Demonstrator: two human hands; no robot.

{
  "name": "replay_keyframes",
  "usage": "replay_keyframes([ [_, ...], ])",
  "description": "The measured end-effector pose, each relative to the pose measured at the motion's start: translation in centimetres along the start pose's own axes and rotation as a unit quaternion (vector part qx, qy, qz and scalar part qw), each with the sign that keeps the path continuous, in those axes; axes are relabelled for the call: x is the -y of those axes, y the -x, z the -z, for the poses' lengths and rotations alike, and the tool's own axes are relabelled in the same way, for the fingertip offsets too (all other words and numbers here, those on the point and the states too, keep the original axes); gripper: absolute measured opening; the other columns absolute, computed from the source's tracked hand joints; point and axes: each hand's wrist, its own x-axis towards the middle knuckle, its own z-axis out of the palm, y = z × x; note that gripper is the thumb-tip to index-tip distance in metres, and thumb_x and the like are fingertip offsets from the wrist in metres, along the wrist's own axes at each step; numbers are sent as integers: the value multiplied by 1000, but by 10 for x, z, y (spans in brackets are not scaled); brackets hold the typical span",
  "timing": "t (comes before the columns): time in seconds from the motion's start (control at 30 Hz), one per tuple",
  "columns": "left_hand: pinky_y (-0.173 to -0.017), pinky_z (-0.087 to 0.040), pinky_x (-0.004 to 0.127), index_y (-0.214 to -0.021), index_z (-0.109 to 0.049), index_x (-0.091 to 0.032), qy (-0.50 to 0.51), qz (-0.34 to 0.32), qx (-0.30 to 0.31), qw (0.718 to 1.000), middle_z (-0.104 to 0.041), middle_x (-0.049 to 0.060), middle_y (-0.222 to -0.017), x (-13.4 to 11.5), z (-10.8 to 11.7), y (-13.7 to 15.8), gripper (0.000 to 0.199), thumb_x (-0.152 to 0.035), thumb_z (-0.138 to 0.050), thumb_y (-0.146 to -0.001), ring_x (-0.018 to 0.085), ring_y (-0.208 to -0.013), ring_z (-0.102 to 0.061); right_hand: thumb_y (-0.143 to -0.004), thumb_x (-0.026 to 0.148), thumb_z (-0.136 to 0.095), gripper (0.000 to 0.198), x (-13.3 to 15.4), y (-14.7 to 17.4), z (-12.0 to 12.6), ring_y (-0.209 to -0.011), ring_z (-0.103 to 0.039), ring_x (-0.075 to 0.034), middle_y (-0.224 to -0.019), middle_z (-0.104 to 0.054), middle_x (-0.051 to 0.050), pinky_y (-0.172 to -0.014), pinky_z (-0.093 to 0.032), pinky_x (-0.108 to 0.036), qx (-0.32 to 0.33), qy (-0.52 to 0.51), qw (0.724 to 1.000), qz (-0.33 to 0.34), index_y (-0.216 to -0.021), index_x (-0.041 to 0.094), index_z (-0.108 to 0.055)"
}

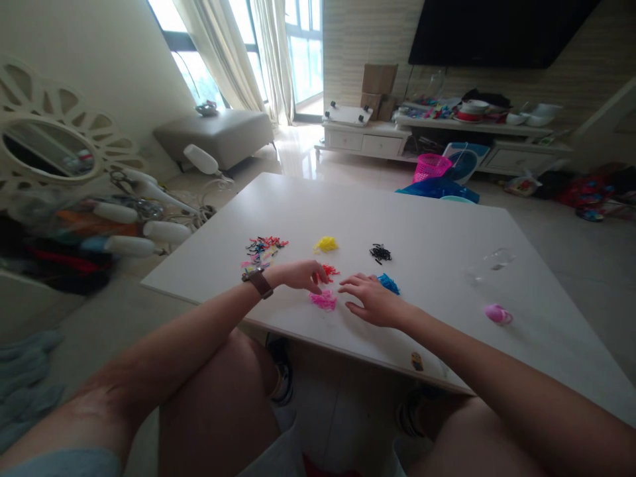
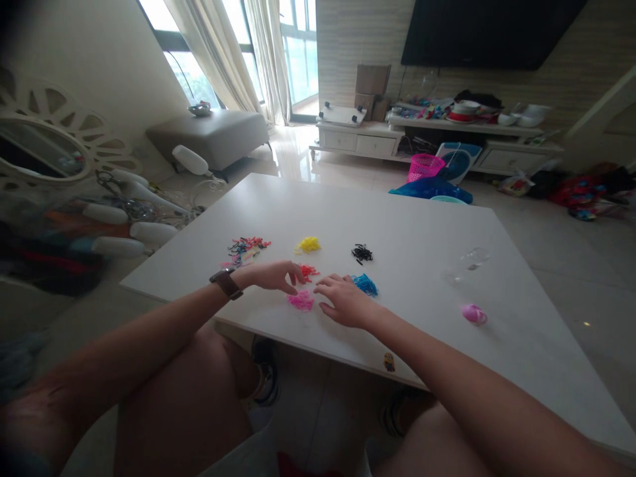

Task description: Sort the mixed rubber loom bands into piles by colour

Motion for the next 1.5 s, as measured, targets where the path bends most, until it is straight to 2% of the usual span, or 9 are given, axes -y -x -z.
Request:
replay_keyframes([
  [0.23,-69,-48,25,-98,-75,-14,-73,0,43,996,-74,7,-92,-15,-22,-8,25,-11,-67,-74,18,-78,-65,-93,25,-57,25,0,4,7,-123,-56,-29,-129,-66,-11,-99,-43,-49,2,7,1000,-12,-116,24,-67],
  [0.37,-68,-47,23,-95,-75,-14,-68,-4,46,997,-74,6,-91,-17,-13,-5,20,-13,-68,-76,16,-77,-65,-93,26,-57,23,-5,6,9,-124,-56,-28,-130,-65,-11,-99,-43,-49,1,9,1000,-17,-114,25,-68],
  [0.53,-64,-44,21,-93,-78,-19,-29,34,-10,999,-74,2,-81,-4,16,10,19,-18,-66,-77,14,-69,-63,-93,28,-57,22,-15,11,12,-123,-56,-29,-129,-65,-13,-100,-43,-53,-10,9,999,-33,-111,23,-69],
  [0.7,-55,-42,22,-88,-77,-17,28,137,-180,974,-71,3,-73,34,55,45,21,-31,-67,-75,14,-60,-61,-93,29,-57,20,-28,24,20,-122,-57,-30,-127,-67,-12,-102,-43,-55,-63,14,996,-57,-107,23,-70],
  [0.83,-53,-40,23,-85,-75,-14,73,204,-373,902,-69,5,-69,75,72,84,25,-34,-65,-73,15,-60,-59,-92,30,-57,21,-34,34,36,-121,-59,-30,-127,-66,-12,-102,-47,-53,-114,32,990,-76,-106,23,-71],
  [0.93,-53,-40,24,-81,-75,-13,78,257,-436,859,-65,4,-62,101,71,108,23,-29,-67,-67,15,-59,-59,-93,32,-55,24,-30,38,53,-120,-61,-30,-132,-63,-12,-102,-49,-50,-143,51,984,-96,-108,22,-71],
  [1.1,-55,-42,24,-79,-75,-14,137,262,-429,854,-67,4,-64,123,63,119,24,-31,-72,-62,17,-65,-61,-96,35,-51,28,-8,47,79,-90,-71,-22,-138,-59,-9,-85,-58,-43,-139,67,978,-141,-113,24,-69],
  [1.3,-59,-44,23,-96,-75,-13,92,288,-428,852,-73,7,-80,130,60,93,36,-26,-77,-62,17,-67,-64,-96,35,-53,23,8,59,83,-109,-67,-27,-136,-60,-9,-88,-59,-45,-157,53,977,-136,-109,25,-70],
  [1.5,-57,-41,24,-96,-76,-17,18,324,-396,859,-72,6,-76,130,51,73,25,-25,-68,-74,18,-67,-63,-94,35,-54,23,-6,54,56,-110,-65,-27,-131,-60,-11,-80,-62,-41,-234,-17,961,-146,-108,24,-70],
])
